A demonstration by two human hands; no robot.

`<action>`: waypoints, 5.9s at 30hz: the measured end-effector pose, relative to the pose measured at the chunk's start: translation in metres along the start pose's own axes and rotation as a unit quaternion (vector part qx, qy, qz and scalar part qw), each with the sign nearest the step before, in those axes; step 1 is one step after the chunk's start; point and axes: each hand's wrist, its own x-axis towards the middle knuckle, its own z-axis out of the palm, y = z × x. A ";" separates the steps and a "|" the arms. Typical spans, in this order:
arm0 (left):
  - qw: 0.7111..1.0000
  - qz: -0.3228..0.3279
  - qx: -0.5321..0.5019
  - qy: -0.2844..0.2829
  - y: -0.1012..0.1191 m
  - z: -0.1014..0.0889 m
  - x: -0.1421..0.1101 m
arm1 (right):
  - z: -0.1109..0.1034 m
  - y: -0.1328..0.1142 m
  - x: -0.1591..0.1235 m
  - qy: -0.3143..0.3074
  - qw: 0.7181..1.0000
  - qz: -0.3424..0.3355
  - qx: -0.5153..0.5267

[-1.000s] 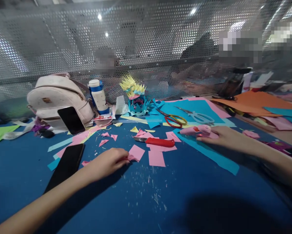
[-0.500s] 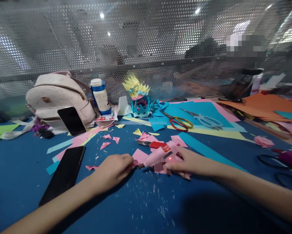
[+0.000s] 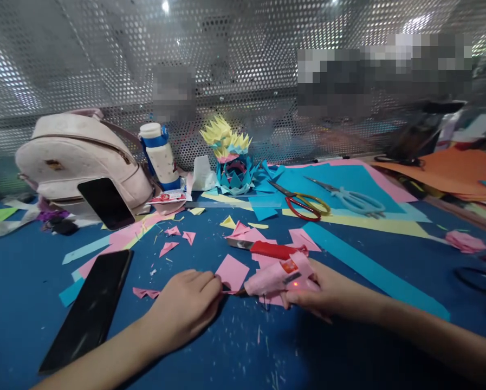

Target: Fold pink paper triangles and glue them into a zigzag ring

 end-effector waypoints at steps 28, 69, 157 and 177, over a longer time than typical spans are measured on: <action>0.999 0.010 0.011 0.029 0.001 0.000 0.001 | 0.004 0.005 0.000 0.012 0.999 0.034 0.032; 1.000 0.008 0.007 0.014 0.000 0.001 0.000 | 0.010 0.021 0.000 0.022 0.999 0.022 0.028; 1.000 0.006 0.003 0.029 0.000 0.006 -0.001 | -0.008 0.005 -0.001 0.002 0.999 0.035 -0.004; 0.999 0.006 0.012 0.033 0.001 0.005 -0.001 | -0.006 0.007 -0.003 -0.017 0.999 0.026 0.013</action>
